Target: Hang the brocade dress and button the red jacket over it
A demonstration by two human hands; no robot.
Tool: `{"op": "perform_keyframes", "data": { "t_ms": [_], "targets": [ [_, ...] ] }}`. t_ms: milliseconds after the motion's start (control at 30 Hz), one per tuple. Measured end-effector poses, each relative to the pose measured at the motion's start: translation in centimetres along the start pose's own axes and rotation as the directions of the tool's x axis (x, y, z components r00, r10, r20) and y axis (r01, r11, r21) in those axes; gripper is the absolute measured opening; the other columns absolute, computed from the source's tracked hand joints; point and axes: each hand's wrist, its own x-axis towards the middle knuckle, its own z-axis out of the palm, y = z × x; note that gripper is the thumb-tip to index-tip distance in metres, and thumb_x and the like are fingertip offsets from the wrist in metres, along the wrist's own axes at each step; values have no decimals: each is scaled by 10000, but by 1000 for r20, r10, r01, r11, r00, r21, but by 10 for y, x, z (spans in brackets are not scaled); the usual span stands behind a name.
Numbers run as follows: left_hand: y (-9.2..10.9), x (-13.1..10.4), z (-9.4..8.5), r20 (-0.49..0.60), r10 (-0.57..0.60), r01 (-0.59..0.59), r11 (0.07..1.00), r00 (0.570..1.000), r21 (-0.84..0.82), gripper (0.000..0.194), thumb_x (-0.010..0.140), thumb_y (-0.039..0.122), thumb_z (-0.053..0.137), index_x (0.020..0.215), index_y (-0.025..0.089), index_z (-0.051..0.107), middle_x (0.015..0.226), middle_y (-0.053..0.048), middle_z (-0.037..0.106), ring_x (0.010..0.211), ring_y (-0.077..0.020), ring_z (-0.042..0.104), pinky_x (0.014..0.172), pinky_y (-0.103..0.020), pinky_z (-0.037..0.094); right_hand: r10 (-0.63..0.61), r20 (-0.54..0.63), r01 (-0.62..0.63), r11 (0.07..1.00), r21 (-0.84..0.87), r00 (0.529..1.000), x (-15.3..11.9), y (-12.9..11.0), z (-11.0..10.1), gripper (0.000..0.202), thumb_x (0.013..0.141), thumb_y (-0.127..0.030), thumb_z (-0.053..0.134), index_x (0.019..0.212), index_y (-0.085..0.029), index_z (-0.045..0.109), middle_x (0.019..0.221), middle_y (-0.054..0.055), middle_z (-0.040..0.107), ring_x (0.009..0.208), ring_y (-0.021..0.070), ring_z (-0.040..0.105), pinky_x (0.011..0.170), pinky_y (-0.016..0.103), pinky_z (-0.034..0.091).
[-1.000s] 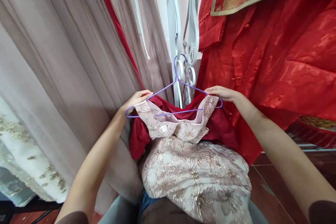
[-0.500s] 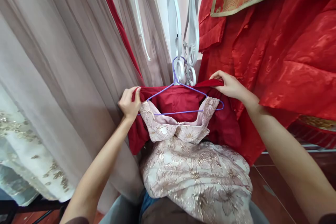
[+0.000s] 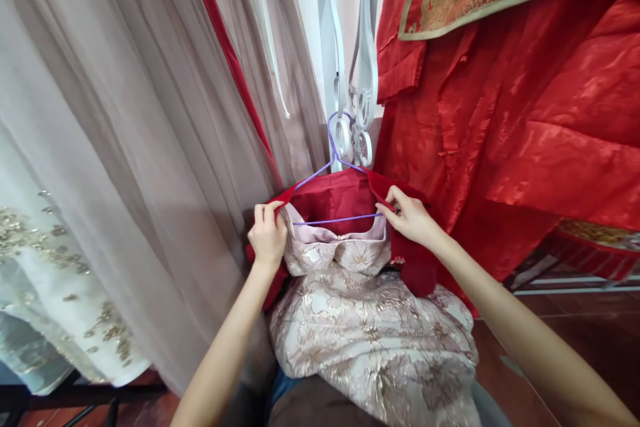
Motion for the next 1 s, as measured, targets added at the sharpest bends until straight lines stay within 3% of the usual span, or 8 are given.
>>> {"op": "perform_keyframes", "data": {
  "t_ms": [200, 367, 533, 667, 767, 900, 1000],
  "targets": [
    [46, 1, 13, 96, -164, 186, 933, 982, -307, 173, 835, 132, 503, 982, 195, 569, 964, -53, 634, 908, -177, 613, 816, -285, 457, 65, 98, -95, 934, 343, 993, -1, -15, 21, 300, 825, -432, 527, 732, -257, 301, 509, -87, 453, 397, 131, 502, 425, 237, 373],
    [73, -9, 23, 223, -217, 297, 845, 950, -444, 134, 865, 194, 511, 995, 199, 541, 984, -55, 645, 913, -177, 627, 818, -296, 472, -7, 164, -55, 926, 374, 986, -10, -27, 43, 291, 840, -423, 528, 743, -251, 315, 509, -99, 408, 403, 111, 479, 417, 217, 350],
    [81, -21, 23, 290, -157, 289, 818, 944, -498, 132, 871, 207, 516, 1000, 190, 539, 978, -64, 632, 920, -178, 616, 825, -306, 474, -4, 156, -85, 826, 557, 988, -12, -35, 64, 319, 842, -449, 530, 743, -249, 302, 587, -92, 432, 404, 89, 465, 391, 209, 375],
    [76, -26, 19, 289, -105, 252, 806, 952, -535, 284, 821, 127, 532, 1098, 185, 557, 989, -60, 582, 940, -174, 575, 859, -314, 462, 33, 109, -91, 805, 586, 994, -18, -44, 71, 335, 821, -440, 577, 733, -244, 320, 575, -92, 419, 400, 79, 432, 374, 200, 345],
    [75, -29, 15, 312, -88, 253, 800, 946, -544, 436, 754, 50, 519, 1162, 197, 566, 902, -33, 521, 836, -156, 543, 788, -294, 465, 103, 107, -148, 671, 726, 989, -23, -57, 70, 292, 819, -443, 581, 758, -241, 380, 577, -82, 452, 416, 86, 438, 396, 212, 381],
    [79, -29, 10, 331, -88, 277, 764, 940, -583, 463, 746, 53, 515, 1178, 203, 586, 869, -25, 486, 790, -146, 511, 745, -272, 457, 195, 117, -193, 443, 875, 974, -21, -68, 68, 263, 751, -421, 648, 862, -237, 497, 758, -20, 587, 685, 140, 594, 638, 256, 519],
    [79, -29, 7, 334, -104, 298, 738, 937, -606, 450, 769, 83, 526, 1191, 221, 594, 883, -27, 486, 799, -138, 512, 735, -254, 454, 250, 227, -310, 375, 873, 941, -18, -63, 77, 340, 695, -451, 686, 886, -236, 504, 729, -25, 590, 606, 129, 574, 544, 245, 509]
  ]
}}
